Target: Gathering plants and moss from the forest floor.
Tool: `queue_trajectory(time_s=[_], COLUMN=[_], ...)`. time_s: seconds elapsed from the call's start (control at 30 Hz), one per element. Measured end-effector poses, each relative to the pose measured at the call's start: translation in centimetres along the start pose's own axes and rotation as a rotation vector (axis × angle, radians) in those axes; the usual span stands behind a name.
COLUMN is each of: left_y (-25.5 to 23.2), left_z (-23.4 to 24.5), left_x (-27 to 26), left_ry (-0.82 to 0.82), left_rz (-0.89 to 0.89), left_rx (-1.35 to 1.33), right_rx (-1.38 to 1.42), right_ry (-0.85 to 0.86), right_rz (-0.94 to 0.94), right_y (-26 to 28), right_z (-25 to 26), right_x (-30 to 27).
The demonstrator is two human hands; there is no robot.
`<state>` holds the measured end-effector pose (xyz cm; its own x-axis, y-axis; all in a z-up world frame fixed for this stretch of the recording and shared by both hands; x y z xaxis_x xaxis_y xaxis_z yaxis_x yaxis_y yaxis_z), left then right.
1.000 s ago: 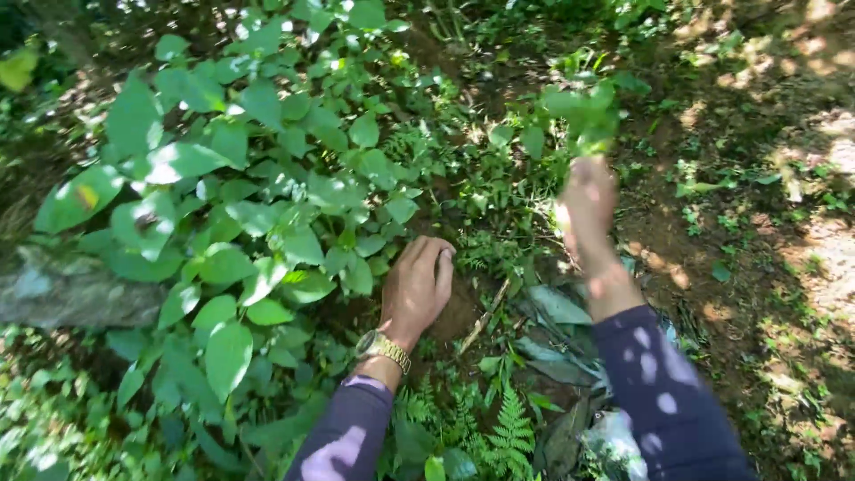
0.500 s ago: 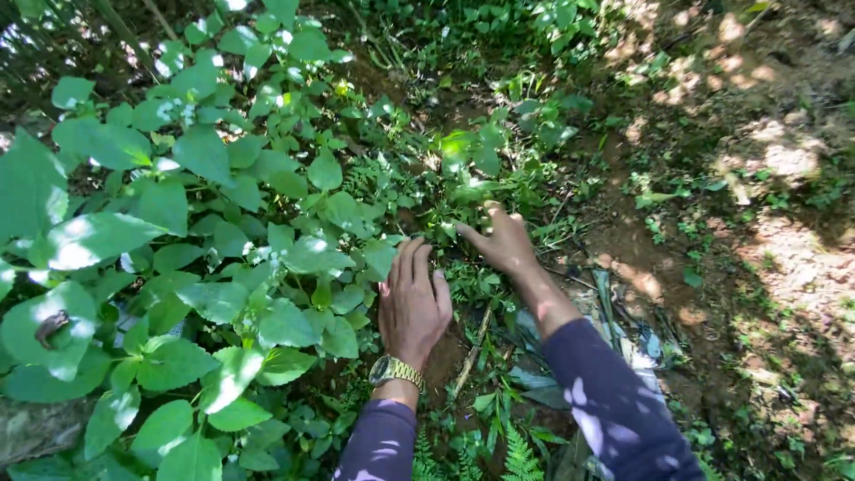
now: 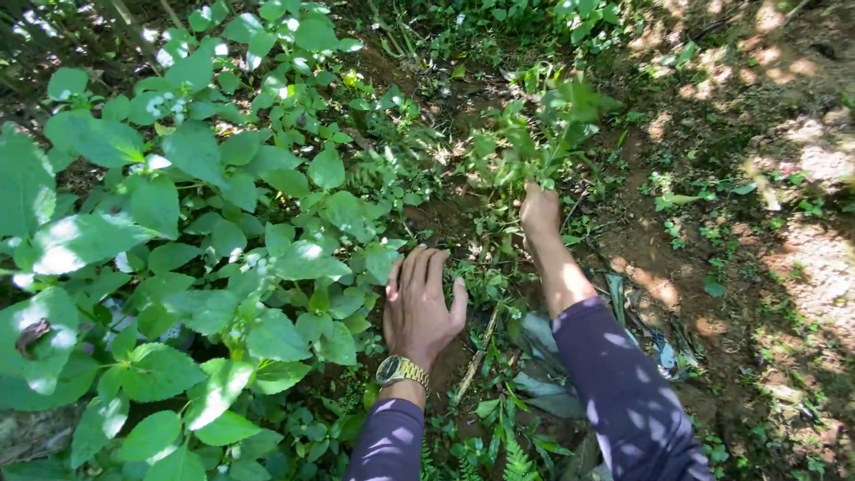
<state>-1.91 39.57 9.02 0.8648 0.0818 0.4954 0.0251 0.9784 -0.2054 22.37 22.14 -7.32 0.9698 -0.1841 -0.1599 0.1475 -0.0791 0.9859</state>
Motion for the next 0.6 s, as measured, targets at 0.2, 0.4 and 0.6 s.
queue_trajectory(time_s=[0.2,0.4,0.6], left_y=[-0.1,0.7,0.8], left_z=[-0.6,-3.3,-3.0], left_x=[0.4,0.6,2.0], left_ry=[0.038,0.165,0.32], left_rz=[0.008,0.041,0.131], left_rx=[0.045,0.178,0.141], right_rx=[-0.372,-0.963,-0.531], right_ry=[0.193,0.559,0.321], right_rz=[-0.152,0.673,0.575], right_y=[-2.6,-5.1,-3.8], right_z=[-1.4,-9.7,-10.6], right_x=[3.2,4.9,6.6])
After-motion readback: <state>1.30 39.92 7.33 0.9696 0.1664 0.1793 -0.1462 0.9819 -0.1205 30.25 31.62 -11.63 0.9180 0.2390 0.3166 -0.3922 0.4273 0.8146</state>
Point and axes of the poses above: each hand's wrist, its own x-axis towards the middle knuckle, its own z-axis out of the back of the hand, y = z × x, the point moved 9 cm from there along x, towards the middle knuckle, and after that the axes turned 10 degrees about x, right-handed, at the moved point
